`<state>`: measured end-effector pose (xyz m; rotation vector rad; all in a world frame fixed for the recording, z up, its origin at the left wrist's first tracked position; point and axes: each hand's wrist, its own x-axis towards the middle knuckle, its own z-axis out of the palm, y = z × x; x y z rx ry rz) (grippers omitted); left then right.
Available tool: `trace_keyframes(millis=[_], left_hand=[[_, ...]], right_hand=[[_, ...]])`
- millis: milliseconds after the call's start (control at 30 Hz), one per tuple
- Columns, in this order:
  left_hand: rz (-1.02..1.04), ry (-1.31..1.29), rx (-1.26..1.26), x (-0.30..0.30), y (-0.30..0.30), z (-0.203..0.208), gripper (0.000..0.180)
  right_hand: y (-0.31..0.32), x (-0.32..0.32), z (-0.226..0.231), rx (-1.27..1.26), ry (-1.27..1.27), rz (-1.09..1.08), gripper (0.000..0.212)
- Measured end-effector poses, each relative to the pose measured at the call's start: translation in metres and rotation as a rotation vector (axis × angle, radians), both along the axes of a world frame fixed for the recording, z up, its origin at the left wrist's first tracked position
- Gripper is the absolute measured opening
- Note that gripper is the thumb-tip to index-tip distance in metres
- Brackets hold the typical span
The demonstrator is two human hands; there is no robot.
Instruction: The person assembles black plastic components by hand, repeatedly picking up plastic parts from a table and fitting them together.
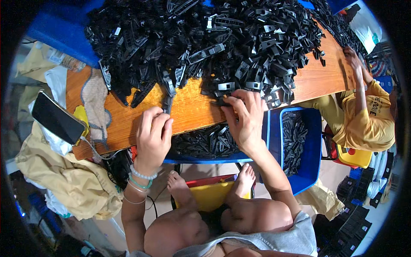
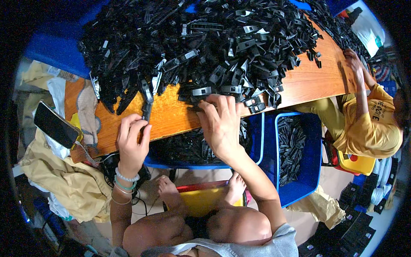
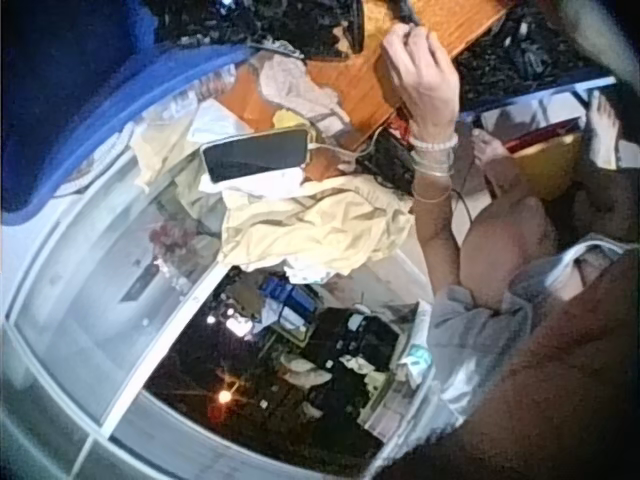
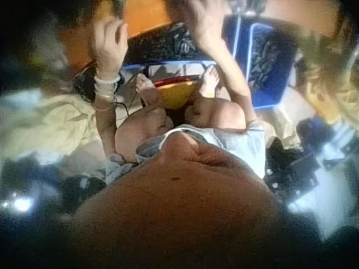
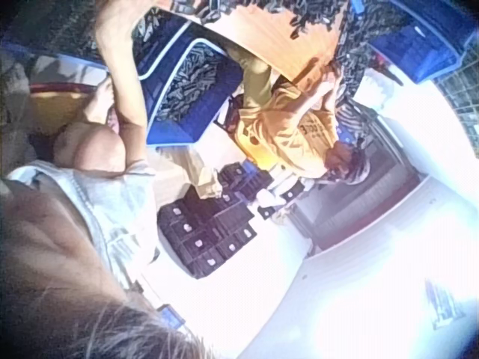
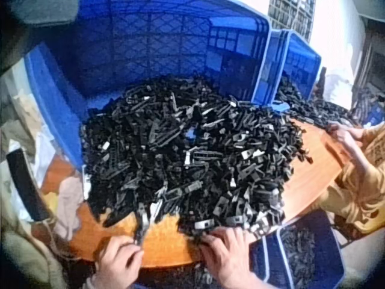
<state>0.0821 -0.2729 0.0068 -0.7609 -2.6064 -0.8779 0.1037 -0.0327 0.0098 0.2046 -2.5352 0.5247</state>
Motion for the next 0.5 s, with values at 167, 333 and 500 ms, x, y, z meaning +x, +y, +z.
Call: trace_keyframes(millis=[167, 333, 500], left_hand=[[0.061, -0.188, 0.242, 0.005, 0.001, 0.008, 0.022], [-0.064, -0.27, 0.315, -0.004, 0.006, 0.004, 0.025], [-0.118, -0.189, 0.221, -0.015, 0.011, 0.0, 0.024]], right_hand=[[-0.006, 0.011, -0.011, -0.388, -0.134, 0.155, 0.032], [-0.006, 0.01, -0.007, -1.29, -0.565, 0.203, 0.025], [0.001, 0.007, -0.004, -1.426, -0.731, 0.282, 0.031]])
